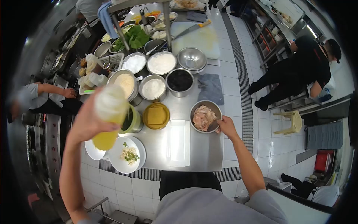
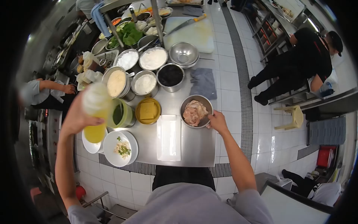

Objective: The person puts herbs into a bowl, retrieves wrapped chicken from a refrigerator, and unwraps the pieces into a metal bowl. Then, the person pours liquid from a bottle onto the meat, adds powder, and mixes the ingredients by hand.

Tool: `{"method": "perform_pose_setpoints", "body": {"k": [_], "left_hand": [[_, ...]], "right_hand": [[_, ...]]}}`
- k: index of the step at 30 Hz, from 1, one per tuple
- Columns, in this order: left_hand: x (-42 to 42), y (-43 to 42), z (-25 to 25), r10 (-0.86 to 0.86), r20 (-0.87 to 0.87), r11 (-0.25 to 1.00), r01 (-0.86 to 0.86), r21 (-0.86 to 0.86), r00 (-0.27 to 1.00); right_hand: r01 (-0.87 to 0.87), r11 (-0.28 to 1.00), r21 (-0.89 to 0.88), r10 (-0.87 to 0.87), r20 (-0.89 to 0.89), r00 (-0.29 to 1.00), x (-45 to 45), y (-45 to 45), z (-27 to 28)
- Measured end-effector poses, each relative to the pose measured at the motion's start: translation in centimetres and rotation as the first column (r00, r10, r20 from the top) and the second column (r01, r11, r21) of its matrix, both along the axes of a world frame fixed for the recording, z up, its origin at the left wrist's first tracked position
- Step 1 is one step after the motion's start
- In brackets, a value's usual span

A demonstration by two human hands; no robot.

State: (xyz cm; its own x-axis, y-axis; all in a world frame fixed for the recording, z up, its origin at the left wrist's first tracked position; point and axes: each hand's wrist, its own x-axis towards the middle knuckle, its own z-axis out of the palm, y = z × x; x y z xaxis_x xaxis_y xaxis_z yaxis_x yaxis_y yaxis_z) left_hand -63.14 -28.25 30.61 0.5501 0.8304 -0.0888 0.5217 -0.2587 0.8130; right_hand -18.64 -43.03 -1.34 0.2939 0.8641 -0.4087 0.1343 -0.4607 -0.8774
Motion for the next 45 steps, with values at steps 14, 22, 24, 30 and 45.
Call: {"method": "perform_pose_setpoints", "body": {"k": [14,22,24,30,45], "left_hand": [[26.0,-5.2,-13.0,-0.085,-0.932,0.639,0.737,0.221,0.353],[29.5,-6.8,-11.5,0.084,-0.983,0.587,0.789,0.182,0.164],[29.3,-8.3,-11.2,0.011,-0.988,0.616,0.778,0.127,0.152],[30.8,-9.8,-10.9,-0.057,-0.965,0.707,0.693,0.142,0.256],[21.8,-10.6,-15.3,-0.195,-0.478,0.980,0.190,-0.059,0.857]], "right_hand": [[-0.192,0.981,0.031,0.168,0.363,0.917,3.0,-1.4,8.3],[-0.187,0.981,0.052,0.154,0.380,0.912,5.3,-2.4,9.6],[-0.191,0.979,0.070,0.152,0.374,0.915,6.0,-2.2,8.8],[-0.171,0.981,0.096,0.139,0.274,0.952,5.7,-2.3,6.4],[-0.135,0.990,0.028,0.134,0.039,0.990,3.8,-2.9,1.4]]}}
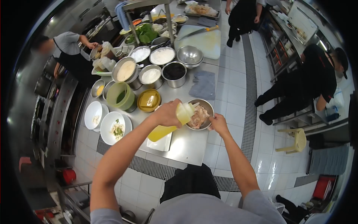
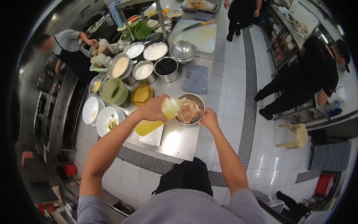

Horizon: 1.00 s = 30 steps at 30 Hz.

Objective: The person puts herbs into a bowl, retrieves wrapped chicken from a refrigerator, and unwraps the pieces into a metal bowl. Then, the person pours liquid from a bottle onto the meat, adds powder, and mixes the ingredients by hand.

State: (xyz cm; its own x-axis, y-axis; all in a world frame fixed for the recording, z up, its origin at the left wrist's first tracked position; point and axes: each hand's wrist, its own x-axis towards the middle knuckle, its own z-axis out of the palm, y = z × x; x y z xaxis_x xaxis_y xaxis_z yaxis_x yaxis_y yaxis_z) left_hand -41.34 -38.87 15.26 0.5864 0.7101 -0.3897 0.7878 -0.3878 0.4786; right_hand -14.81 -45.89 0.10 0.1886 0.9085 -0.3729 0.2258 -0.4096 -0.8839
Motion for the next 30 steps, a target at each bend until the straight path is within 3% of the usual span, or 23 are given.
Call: {"method": "perform_pose_setpoints", "body": {"k": [1,2,3,4,5,6,7,8,10,11,13,15,17,19,21,22,24,25,27,28,30], "left_hand": [[-0.4,-0.6,-0.2,0.018,0.002,1.000,-0.018,-0.002,1.000],[-0.6,-1.2,-0.5,0.103,0.128,0.993,-0.096,-0.063,0.986],[-0.6,-1.7,-0.6,0.189,0.247,0.978,-0.161,-0.131,0.950],[-0.7,-2.2,-0.9,0.200,0.250,0.976,-0.170,-0.134,0.947],[-0.6,-2.7,-1.1,0.235,0.374,0.968,-0.179,-0.179,0.897],[-0.5,-3.0,-1.3,0.273,0.490,0.958,-0.185,-0.220,0.828],[-0.3,-3.4,-1.4,0.290,0.496,0.954,-0.207,-0.216,0.819],[0.0,-3.7,-1.5,0.274,0.537,0.960,-0.198,-0.197,0.798],[0.5,-4.1,-1.5,0.303,0.574,0.953,-0.236,-0.190,0.761],[0.9,-4.6,-0.9,0.281,0.594,0.960,-0.221,-0.174,0.754],[1.4,-5.3,-0.4,0.277,0.637,0.956,-0.272,-0.109,0.719],[1.2,-6.7,-0.7,0.273,0.715,0.934,-0.354,-0.038,0.644],[0.6,-9.2,0.0,0.323,0.786,0.894,-0.442,-0.071,0.527],[-0.4,-13.0,-0.4,0.323,0.847,0.814,-0.581,-0.021,0.422],[-1.5,-17.7,0.2,0.401,0.862,0.728,-0.679,-0.096,0.308],[-1.8,-20.5,0.5,0.438,0.869,0.677,-0.721,-0.149,0.232],[-2.4,-26.8,-0.2,0.500,0.857,0.517,-0.836,-0.182,0.123],[-2.7,-30.0,-0.4,0.517,0.854,0.444,-0.872,-0.206,0.062],[-3.0,-37.0,-2.0,0.538,0.837,0.242,-0.933,-0.267,-0.100],[-3.1,-40.3,-3.1,0.528,0.828,0.145,-0.940,-0.308,-0.190],[-2.7,-47.7,-5.8,0.524,0.785,-0.122,-0.942,-0.313,-0.330]], "right_hand": [[-0.034,0.998,-0.053,0.031,-0.059,0.998,-0.4,-0.1,0.2],[-0.049,0.997,-0.056,0.045,-0.058,0.997,-0.8,-0.2,0.4],[-0.104,0.994,-0.017,0.105,0.267,0.958,-0.8,-0.3,0.7],[-0.169,0.986,0.005,0.137,0.566,0.813,-0.8,-0.4,1.7],[-0.182,0.983,0.005,0.146,0.571,0.808,-1.1,-0.8,2.8],[-0.195,0.970,0.142,0.037,0.711,0.702,-1.5,-1.3,4.0],[-0.236,0.932,0.276,-0.093,0.810,0.580,-1.8,-1.2,5.8],[-0.266,0.923,0.279,-0.078,0.811,0.580,-2.0,-0.7,8.9],[-0.451,0.788,0.420,0.178,0.546,0.819,-2.2,0.0,14.7],[-0.489,0.771,0.408,0.222,0.547,0.807,-1.7,0.7,14.9],[-0.695,0.354,0.625,0.268,0.645,0.716,-0.5,3.5,15.6],[-0.674,0.385,0.631,0.349,0.577,0.739,-1.1,3.8,17.2],[-0.710,0.506,0.490,0.400,0.596,0.696,-1.6,3.8,17.2],[-0.840,0.469,0.272,0.563,0.641,0.522,-1.3,5.1,13.0],[-0.869,0.352,0.346,0.448,0.753,0.481,-2.1,5.2,7.5],[-0.892,0.318,0.321,0.492,0.749,0.444,-2.8,5.1,5.3],[-0.908,0.284,0.309,0.709,0.570,0.416,-3.4,5.9,1.1],[-0.908,0.291,0.300,0.844,0.366,0.391,-3.7,6.9,-0.8],[-0.907,0.344,0.242,0.840,0.351,0.413,-3.5,8.8,-4.2],[-0.943,0.232,0.240,0.753,0.569,0.331,-3.5,9.3,-4.2],[-0.947,0.184,0.263,0.436,0.841,0.318,-0.5,12.8,-9.1]]}}
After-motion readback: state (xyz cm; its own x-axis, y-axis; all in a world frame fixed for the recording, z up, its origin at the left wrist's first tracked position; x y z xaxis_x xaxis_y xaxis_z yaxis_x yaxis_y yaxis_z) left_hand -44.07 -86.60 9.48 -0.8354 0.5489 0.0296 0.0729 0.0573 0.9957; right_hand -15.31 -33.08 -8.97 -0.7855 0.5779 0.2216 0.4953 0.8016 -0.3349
